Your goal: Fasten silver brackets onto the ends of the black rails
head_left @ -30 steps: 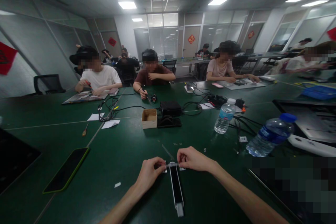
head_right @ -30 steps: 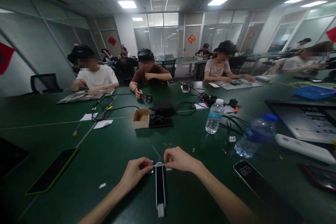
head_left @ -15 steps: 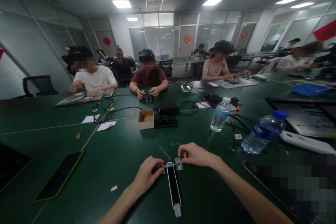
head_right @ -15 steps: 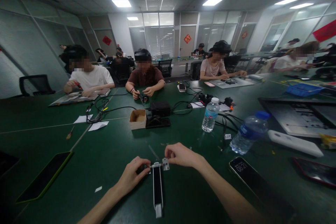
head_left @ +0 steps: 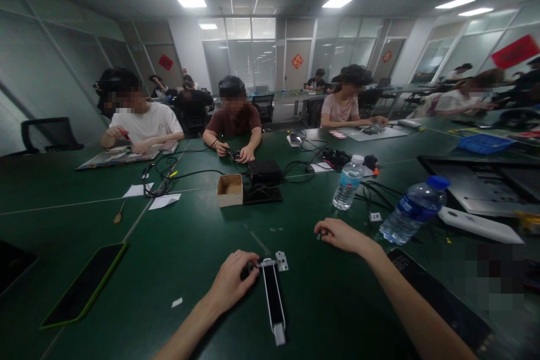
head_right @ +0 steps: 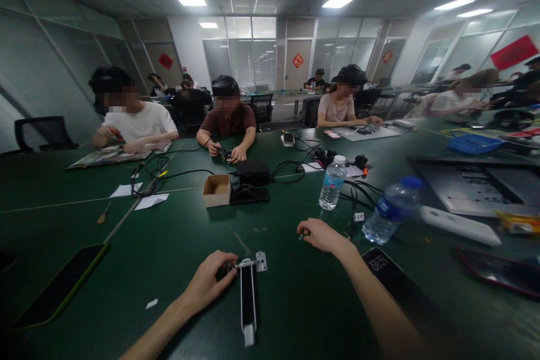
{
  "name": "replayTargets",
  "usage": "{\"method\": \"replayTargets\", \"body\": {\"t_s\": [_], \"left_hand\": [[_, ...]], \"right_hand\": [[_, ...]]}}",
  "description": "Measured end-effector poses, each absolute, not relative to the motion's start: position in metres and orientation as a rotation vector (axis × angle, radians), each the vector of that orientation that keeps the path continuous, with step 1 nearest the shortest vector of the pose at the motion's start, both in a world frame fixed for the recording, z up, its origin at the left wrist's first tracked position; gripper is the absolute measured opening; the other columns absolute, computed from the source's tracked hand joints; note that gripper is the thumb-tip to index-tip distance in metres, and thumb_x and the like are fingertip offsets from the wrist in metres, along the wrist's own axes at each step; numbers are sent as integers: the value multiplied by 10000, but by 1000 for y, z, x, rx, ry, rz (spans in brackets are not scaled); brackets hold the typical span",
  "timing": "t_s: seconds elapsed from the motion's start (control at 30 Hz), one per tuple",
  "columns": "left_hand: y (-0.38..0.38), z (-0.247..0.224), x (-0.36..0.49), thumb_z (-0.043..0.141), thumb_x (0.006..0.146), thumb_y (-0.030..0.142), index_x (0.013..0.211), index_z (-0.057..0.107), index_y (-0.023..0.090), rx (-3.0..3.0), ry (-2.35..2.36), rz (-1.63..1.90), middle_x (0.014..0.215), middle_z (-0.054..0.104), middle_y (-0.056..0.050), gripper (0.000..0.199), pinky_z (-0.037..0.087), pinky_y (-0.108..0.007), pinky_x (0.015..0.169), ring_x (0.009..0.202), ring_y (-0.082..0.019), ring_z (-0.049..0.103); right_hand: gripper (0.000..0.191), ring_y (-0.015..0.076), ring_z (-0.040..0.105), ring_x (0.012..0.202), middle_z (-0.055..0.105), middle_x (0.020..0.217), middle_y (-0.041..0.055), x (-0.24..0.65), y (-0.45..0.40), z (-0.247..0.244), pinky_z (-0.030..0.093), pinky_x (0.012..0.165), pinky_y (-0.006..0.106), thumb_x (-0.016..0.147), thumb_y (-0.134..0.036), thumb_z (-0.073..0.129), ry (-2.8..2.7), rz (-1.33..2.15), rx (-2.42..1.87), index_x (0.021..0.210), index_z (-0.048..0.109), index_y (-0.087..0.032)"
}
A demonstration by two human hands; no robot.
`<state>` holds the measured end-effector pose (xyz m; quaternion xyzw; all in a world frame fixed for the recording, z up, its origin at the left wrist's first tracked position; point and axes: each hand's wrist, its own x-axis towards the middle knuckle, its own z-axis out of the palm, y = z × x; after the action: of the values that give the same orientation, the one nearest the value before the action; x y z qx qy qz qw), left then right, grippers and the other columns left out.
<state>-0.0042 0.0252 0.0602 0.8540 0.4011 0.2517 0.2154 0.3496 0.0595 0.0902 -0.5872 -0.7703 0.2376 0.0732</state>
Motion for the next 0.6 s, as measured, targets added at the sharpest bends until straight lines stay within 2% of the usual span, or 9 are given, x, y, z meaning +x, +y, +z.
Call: {"method": "replayTargets", "body": {"t_s": [0.17,0.23,0.37,0.47,0.6], "left_hand": [[24,61,-4,548,881,221,1071,596,203,2348,1130,684,958,656,-53,197,490,-343,791,859,-208,593],[23,61,-5,550,878,212,1066,596,202,2344,1131,685,959,654,-49,194,486,-338,790,859,-205,593],[24,58,-5,548,883,216,1061,594,205,2325,1137,695,956,648,-44,184,481,-325,777,855,-198,590],[24,58,-4,542,882,209,1053,592,205,2314,1139,701,946,648,-42,178,480,-328,779,852,-197,591],[23,59,-3,532,876,192,1034,593,200,2321,1143,704,928,649,-47,170,480,-340,795,857,-204,594]], "right_hand": [[109,156,580,706,628,802,46,351,66,90,434,644,252,766,-113,570,-2255,747,-1781,823,654,-153],[92,144,578,660,626,764,37,346,63,94,439,599,239,793,-143,550,-2228,766,-1777,834,632,-151],[136,128,594,710,628,834,21,314,43,98,485,618,219,838,-198,528,-2132,901,-1557,944,605,-162],[113,118,588,690,619,811,5,280,28,92,495,609,215,824,-198,566,-2065,1071,-1385,923,607,-163],[109,110,563,662,613,813,2,252,20,78,467,560,209,850,-253,590,-2046,1016,-1329,914,615,-168]]}}
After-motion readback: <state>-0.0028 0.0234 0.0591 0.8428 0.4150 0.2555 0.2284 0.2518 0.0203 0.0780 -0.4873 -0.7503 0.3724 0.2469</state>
